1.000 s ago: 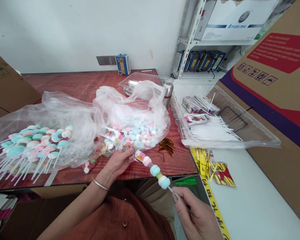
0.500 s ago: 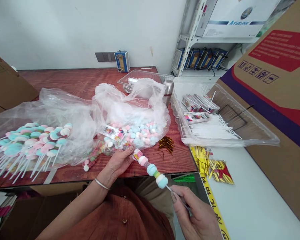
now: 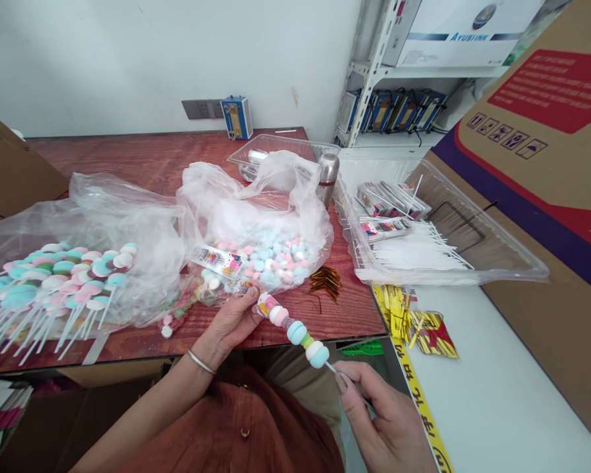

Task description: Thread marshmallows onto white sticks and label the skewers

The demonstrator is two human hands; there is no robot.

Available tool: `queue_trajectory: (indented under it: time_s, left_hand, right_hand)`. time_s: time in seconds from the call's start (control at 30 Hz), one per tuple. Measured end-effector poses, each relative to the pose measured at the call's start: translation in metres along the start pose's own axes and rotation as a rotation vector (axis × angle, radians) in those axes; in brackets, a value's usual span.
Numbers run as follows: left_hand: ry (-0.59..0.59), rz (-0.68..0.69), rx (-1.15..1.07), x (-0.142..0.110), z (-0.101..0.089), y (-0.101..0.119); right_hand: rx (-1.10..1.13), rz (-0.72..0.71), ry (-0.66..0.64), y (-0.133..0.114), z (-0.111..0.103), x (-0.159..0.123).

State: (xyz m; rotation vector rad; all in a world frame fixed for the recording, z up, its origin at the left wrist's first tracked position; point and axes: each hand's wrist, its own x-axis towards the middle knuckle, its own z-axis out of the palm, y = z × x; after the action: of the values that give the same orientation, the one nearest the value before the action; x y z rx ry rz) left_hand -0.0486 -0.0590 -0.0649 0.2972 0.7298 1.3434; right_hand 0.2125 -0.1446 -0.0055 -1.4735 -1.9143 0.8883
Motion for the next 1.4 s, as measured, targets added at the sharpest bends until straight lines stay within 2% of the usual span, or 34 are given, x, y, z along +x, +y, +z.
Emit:
queue_trajectory:
  time_s: [0.17,0.33,0.5,0.63,0.7,0.8,0.9,1.03,1.1,1.17,1.23,1.4]
  left_hand:
    - [-0.009,0.003,0.005,-0.001,0.004,0.001]
    - [0.011,0.048,-0.040,-0.004,0.013,-0.003]
    - [0.045,-0.035,-0.217,-0.007,0.022,-0.008]
    - [0.066,-0.022,-0.301,-0.009,0.027,-0.008]
    - [0.072,-0.018,-0.319,-0.010,0.029,-0.008]
    - [0.119,-0.020,-0.324,-0.010,0.031,-0.008]
    - [0.143,-0.038,-0.319,-0.011,0.031,-0.009]
    - [0.166,-0.060,-0.313,-0.012,0.032,-0.010]
    - [0.164,-0.063,-0.308,-0.012,0.032,-0.011]
    - [0.150,-0.065,-0.309,-0.012,0.032,-0.012]
    - [0.138,-0.075,-0.316,-0.011,0.031,-0.014]
    - [0.048,-0.101,-0.350,-0.010,0.027,-0.016]
  right_hand:
    - [0.256,0.239,-0.015,-0.003,0.009,-0.001]
    - [0.383,0.281,-0.061,-0.003,0.022,0.002]
    - [0.613,0.425,-0.092,0.000,0.047,0.004]
    - [0.925,0.575,-0.072,-0.003,0.070,0.004]
    - [1.008,0.589,-0.047,-0.005,0.079,0.005]
    - [0.923,0.512,-0.035,-0.007,0.087,0.004]
    - [0.568,0.325,0.023,-0.007,0.089,0.004]
    - [0.102,0.011,0.192,-0.001,0.090,0.008]
    - [-0.075,-0.138,0.306,0.001,0.092,0.011]
    - [-0.182,-0.227,0.404,0.000,0.093,0.013]
    - [-0.154,-0.178,0.385,-0.003,0.094,0.016]
    - [0.228,0.161,0.134,-0.012,0.097,0.023]
